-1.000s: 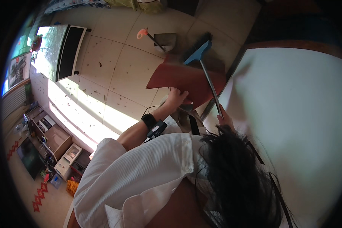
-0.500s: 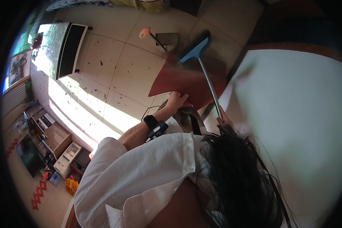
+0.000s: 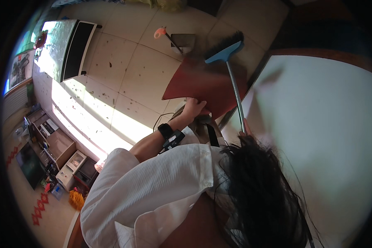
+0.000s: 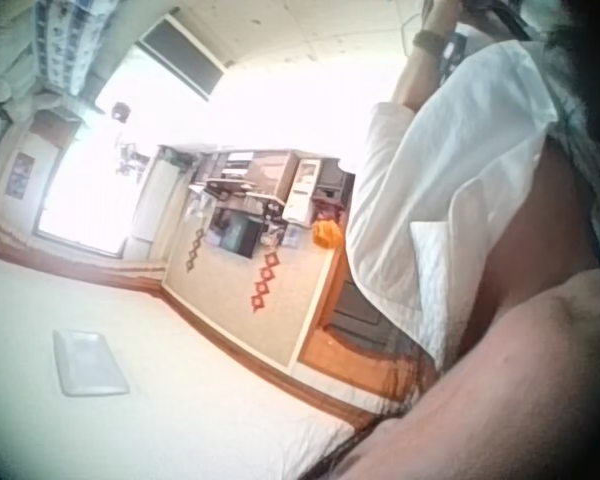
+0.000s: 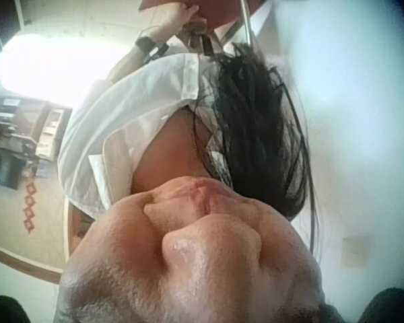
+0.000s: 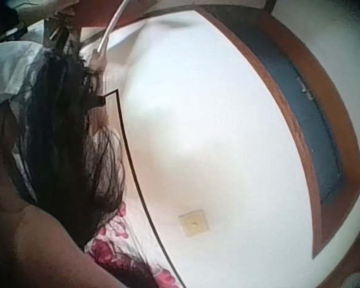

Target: Sweeping the floor with a broom and a dustpan.

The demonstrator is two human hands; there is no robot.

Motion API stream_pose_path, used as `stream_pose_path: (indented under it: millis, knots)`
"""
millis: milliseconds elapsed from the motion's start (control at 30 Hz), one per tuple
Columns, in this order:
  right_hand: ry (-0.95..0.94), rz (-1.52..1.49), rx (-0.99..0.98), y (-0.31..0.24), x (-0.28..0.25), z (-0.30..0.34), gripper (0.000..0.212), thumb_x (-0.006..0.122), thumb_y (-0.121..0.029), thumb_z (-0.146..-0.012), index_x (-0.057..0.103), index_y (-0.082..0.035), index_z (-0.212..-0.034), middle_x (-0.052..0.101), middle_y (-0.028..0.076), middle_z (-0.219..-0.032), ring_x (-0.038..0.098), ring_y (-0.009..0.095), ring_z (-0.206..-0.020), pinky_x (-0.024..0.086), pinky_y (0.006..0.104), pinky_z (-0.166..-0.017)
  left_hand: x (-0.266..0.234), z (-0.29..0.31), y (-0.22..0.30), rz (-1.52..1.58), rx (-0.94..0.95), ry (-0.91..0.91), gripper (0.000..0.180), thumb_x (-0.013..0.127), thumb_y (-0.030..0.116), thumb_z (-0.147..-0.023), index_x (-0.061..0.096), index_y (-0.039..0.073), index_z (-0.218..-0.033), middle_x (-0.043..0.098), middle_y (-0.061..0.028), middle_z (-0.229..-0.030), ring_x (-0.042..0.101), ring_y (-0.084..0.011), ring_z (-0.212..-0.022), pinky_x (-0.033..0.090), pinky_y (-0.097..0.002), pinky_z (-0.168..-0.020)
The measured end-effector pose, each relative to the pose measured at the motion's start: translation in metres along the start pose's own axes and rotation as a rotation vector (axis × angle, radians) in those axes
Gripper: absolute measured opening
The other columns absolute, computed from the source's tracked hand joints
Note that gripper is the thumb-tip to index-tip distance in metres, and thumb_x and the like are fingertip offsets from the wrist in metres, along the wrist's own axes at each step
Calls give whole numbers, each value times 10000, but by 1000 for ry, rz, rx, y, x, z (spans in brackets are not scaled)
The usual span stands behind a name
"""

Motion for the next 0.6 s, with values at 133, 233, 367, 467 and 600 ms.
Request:
stream_pose_path:
  millis: [133,233,367,467,600]
  knots:
    - [1,-75,-202,28,11,11,582,486,-218,-819,270,-222,-1360,564,160,-1042,574,223,-768,445,318,-691,-19,-20,-22,-268,43,50,294,530,153,-847,492,-129,-921,606,-142,-774,646,-241,-662,503,-298,-506]
    - [88,-76,-300,44,1,13,581,477,-261,-818,273,-213,-1359,560,164,-1067,580,233,-775,444,314,-682,-4,-1,18,63,-17,81,295,540,166,-845,497,-115,-924,605,-135,-780,646,-234,-658,499,-290,-500]
    - [75,-7,109,8,1,30,584,482,-256,-811,282,-197,-1357,553,148,-1091,578,219,-726,448,301,-635,-16,-13,-5,55,-2,92,268,574,108,-790,527,-149,-847,572,-194,-807,628,-254,-671,545,-291,-557]
    - [241,27,-236,9,10,40,588,490,-222,-805,285,-221,-1355,592,136,-941,567,225,-665,450,316,-618,-17,-21,-15,-122,38,90,290,581,126,-787,530,-152,-848,579,-194,-821,628,-249,-668,535,-294,-563]
    - [83,95,50,54,4,13,587,493,-220,-806,282,-256,-1352,606,151,-813,571,236,-647,445,317,-605,-6,-21,-7,112,39,27,294,534,146,-846,487,-127,-945,596,-159,-846,639,-244,-651,519,-301,-531]
Point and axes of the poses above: each hand's wrist, its own z-axis away from the middle knuckle, its own x-axis out of the palm, y = z × x, the point moved 3 cm from there along -z, towards the middle knuckle
